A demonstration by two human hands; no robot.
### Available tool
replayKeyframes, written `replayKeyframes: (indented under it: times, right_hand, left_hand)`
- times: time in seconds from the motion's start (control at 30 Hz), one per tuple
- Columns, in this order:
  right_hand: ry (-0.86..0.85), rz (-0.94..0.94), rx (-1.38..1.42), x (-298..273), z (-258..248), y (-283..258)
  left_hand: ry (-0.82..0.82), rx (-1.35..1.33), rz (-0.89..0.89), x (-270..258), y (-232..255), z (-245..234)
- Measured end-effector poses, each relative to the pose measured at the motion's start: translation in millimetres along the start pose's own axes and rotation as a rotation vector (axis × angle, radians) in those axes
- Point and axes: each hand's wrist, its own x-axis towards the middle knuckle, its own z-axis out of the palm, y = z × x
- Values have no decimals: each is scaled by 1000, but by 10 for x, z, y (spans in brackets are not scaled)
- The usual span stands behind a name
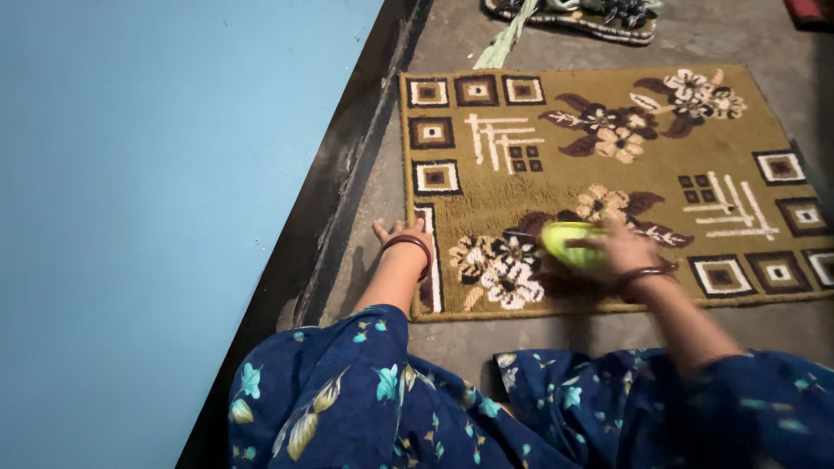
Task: The person cleans a small rug by hand, using a brush and a cleaning solution in a small bowl while sitting on the floor.
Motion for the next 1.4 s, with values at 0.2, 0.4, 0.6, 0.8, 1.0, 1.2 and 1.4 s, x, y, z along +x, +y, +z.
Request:
replayKeyframes:
  times: [0.2,0.4,0.6,0.8,1.0,1.2,1.4]
  right_hand:
    - [181,925,253,-455,475,2213]
    - [362,417,171,14,93,816]
    - [275,-388,208,-258,-315,-1501]
    - [126,-246,24,-88,-162,-286]
    - [145,640,73,-407,73,1633]
    - [430,186,94,-282,88,564]
    - [382,-695,188,-556,-69,-1005]
  left_hand:
    - [-56,93,5,-270,108,-228]
    - [89,64,69,-169,238,-32]
    - [-53,21,45,-69,253,145]
    - [-86,29,47,-28,210,131]
    - [-80,24,58,48,164,53]
    - [-42,9,86,-69,212,105]
    - [-145,55,40,-358,294,366]
